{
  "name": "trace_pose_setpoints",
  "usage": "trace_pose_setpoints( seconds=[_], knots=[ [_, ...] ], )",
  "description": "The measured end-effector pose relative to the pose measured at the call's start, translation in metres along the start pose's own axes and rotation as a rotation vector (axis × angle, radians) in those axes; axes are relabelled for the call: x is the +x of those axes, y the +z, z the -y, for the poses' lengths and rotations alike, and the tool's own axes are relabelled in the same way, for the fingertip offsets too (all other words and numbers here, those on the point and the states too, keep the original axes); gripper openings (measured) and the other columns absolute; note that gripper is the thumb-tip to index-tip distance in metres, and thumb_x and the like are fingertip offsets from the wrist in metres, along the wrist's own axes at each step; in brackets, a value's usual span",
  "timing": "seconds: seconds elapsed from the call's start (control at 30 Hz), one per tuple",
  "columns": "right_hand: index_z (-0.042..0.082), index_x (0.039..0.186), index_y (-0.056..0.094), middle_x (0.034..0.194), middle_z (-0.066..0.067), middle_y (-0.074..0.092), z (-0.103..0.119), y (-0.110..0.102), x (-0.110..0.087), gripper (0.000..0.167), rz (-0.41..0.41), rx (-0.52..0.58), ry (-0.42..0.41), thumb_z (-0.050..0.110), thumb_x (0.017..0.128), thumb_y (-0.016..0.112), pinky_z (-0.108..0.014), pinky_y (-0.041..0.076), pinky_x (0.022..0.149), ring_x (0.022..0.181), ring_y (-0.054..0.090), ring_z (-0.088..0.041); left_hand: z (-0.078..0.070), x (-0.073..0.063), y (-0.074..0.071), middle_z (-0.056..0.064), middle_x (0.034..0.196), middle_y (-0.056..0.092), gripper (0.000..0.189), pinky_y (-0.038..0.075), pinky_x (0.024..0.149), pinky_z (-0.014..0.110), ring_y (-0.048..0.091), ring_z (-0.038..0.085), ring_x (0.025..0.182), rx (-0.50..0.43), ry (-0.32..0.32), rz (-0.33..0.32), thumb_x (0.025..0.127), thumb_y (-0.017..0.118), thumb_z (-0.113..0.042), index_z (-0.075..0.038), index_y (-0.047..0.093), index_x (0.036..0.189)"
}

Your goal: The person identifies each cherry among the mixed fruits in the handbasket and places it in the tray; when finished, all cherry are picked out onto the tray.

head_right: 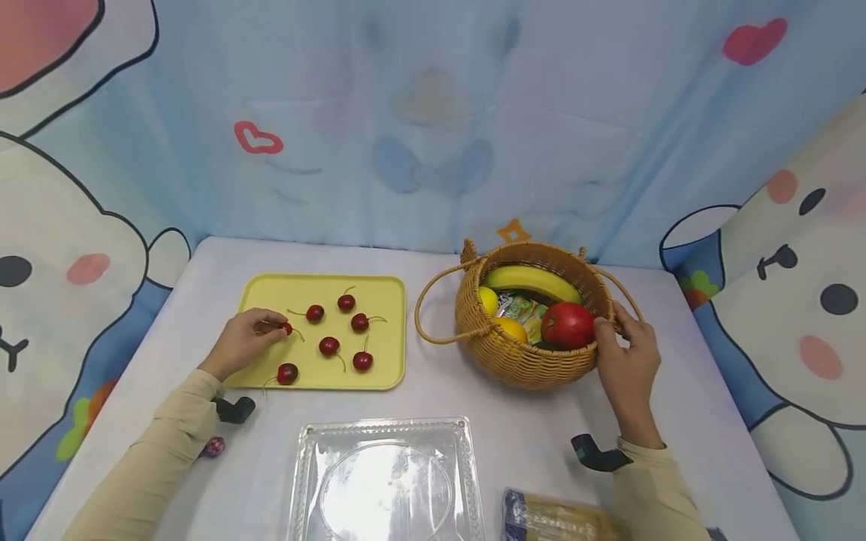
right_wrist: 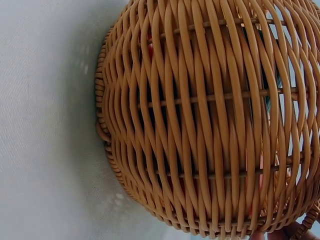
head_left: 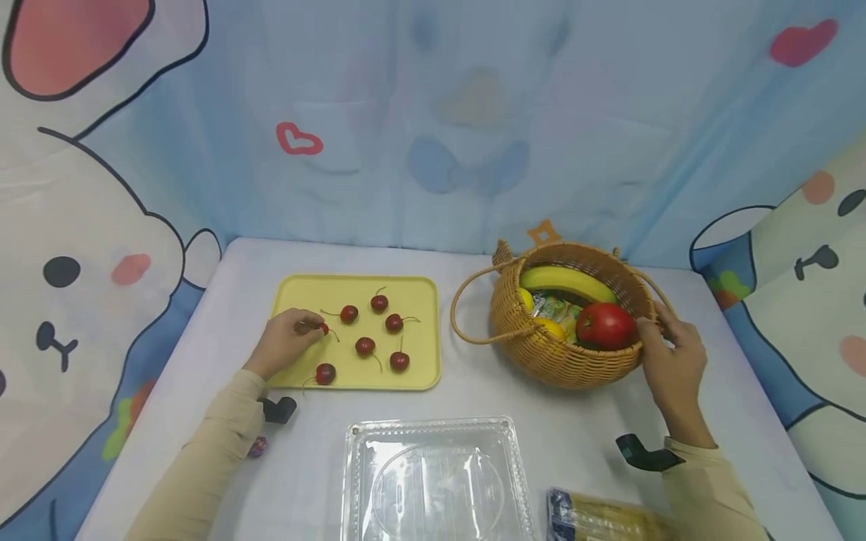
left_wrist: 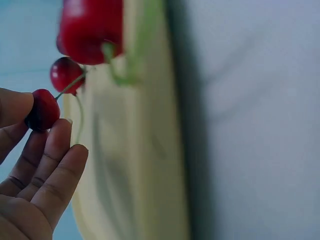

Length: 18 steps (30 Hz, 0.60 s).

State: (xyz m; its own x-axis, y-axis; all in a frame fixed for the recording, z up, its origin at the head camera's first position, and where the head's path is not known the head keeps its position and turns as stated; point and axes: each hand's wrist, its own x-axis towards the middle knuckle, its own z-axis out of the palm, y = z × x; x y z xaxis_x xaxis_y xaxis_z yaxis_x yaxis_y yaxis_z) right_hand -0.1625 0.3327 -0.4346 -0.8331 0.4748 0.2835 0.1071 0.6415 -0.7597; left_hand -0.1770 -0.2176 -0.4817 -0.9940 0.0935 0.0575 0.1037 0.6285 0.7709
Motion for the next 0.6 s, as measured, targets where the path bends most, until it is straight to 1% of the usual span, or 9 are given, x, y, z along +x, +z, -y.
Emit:
trace_pose_setpoints(
  seconds=[0.1,0.2,0.3,0.4,0.5,0.6],
  knots=[
    [0.021,0.141,0.057,0.106,0.003,0.052,-0.001,-0.002,0.001,0.045,-0.001,0.004,0.014,0.031,0.098,0.055,-0.018,0.036,0.071,0.092,0.038,0.009,0.005,0.002,0.004,0.02,0.11,0.068,0.022,0.055,0.086,0.046,0.067,0.034,0.098,0.005,0.002,0.005,0.091,0.068,-0.005,0.003,0.069,0.111],
    [0.021,0.141,0.057,0.106,0.003,0.052,-0.002,-0.003,0.001,0.045,0.003,0.006,0.018,0.031,0.098,0.055,-0.019,0.035,0.073,0.093,0.038,0.009,0.005,0.004,0.009,0.019,0.108,0.069,0.022,0.053,0.089,0.047,0.066,0.033,0.098,0.043,0.021,-0.003,0.09,0.068,-0.004,0.003,0.069,0.11],
    [0.021,0.142,0.056,0.108,0.0,0.053,-0.003,-0.004,0.001,0.045,0.008,0.0,0.023,0.032,0.098,0.054,-0.02,0.035,0.074,0.093,0.038,0.008,0.001,0.005,0.011,0.019,0.104,0.069,0.02,0.053,0.089,0.047,0.065,0.032,0.096,0.127,0.058,0.012,0.089,0.068,-0.004,0.004,0.07,0.107],
    [0.022,0.143,0.055,0.11,-0.002,0.053,-0.004,-0.004,-0.001,0.045,0.014,-0.006,0.035,0.033,0.099,0.054,-0.022,0.035,0.075,0.095,0.037,0.007,-0.004,0.004,0.013,0.018,0.099,0.068,0.018,0.053,0.086,0.047,0.064,0.031,0.092,0.229,0.095,0.045,0.089,0.065,-0.004,0.004,0.071,0.104],
    [0.024,0.143,0.055,0.112,-0.003,0.053,-0.004,-0.004,-0.002,0.045,0.015,-0.004,0.043,0.034,0.099,0.053,-0.023,0.035,0.077,0.096,0.036,0.006,-0.009,0.002,0.013,0.017,0.096,0.066,0.018,0.054,0.083,0.047,0.064,0.031,0.089,0.3,0.11,0.078,0.089,0.062,-0.004,0.005,0.071,0.103],
    [0.024,0.142,0.055,0.112,-0.002,0.053,-0.004,-0.004,-0.002,0.045,0.009,0.003,0.042,0.033,0.099,0.053,-0.024,0.034,0.079,0.096,0.037,0.007,-0.01,0.0,0.014,0.016,0.096,0.066,0.019,0.054,0.083,0.046,0.064,0.03,0.089,0.338,0.108,0.094,0.091,0.063,-0.005,0.005,0.07,0.104]
  ],
)
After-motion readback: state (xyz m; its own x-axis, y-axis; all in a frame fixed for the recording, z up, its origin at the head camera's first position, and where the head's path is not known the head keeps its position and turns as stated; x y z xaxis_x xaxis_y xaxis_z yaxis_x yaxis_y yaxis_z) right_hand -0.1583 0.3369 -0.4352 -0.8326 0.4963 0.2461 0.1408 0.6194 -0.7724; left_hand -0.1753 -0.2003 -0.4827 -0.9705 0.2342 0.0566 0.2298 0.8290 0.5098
